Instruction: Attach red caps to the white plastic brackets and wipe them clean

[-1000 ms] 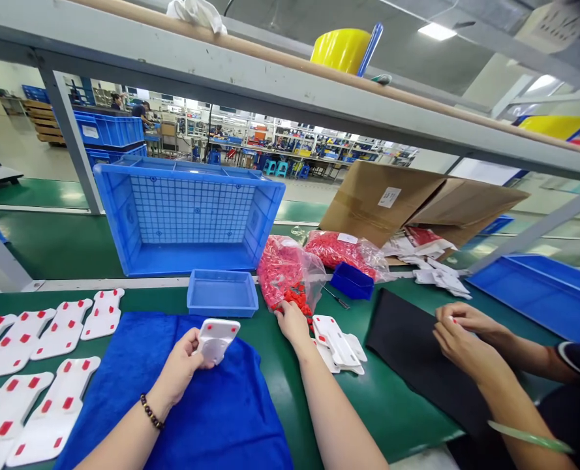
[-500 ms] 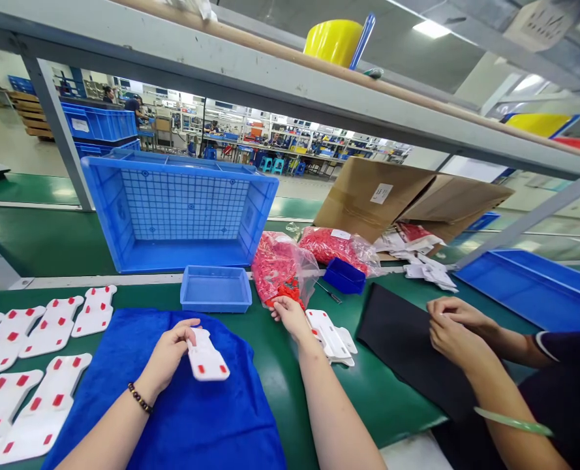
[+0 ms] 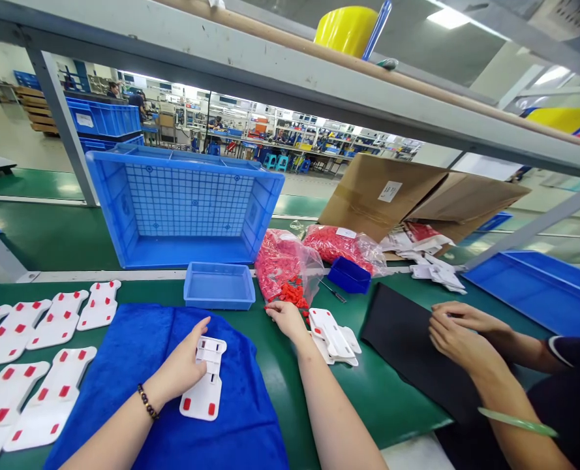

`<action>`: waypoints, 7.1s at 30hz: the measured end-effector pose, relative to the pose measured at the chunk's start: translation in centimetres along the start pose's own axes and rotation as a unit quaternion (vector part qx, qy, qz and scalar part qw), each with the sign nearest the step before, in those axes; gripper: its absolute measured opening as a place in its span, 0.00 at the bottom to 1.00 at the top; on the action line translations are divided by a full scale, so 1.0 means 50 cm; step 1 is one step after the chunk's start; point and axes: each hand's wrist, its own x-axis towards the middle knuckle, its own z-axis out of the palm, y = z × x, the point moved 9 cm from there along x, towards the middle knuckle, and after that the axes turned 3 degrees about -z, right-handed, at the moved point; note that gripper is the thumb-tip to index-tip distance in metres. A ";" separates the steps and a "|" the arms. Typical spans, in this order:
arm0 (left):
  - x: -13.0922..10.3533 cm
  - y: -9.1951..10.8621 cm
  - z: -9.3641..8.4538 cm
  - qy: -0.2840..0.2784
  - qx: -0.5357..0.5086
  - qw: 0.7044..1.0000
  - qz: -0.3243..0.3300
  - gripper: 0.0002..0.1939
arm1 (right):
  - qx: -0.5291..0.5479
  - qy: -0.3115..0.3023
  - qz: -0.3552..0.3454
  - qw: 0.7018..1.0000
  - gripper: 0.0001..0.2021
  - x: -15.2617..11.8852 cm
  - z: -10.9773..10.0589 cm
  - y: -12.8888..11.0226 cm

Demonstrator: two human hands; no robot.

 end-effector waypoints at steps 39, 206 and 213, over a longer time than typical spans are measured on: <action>-0.012 0.019 -0.041 0.091 0.286 0.954 -0.016 0.12 | -0.345 -0.023 -0.113 0.932 0.05 0.097 0.085 -0.278; -0.047 0.068 0.026 -0.031 0.355 0.923 0.144 0.33 | -0.187 -0.250 -0.213 0.926 0.17 -0.201 0.150 -0.287; -0.039 0.060 0.028 -0.018 0.384 0.916 0.118 0.27 | -0.282 -0.290 -0.224 0.887 0.25 -0.218 0.201 -0.269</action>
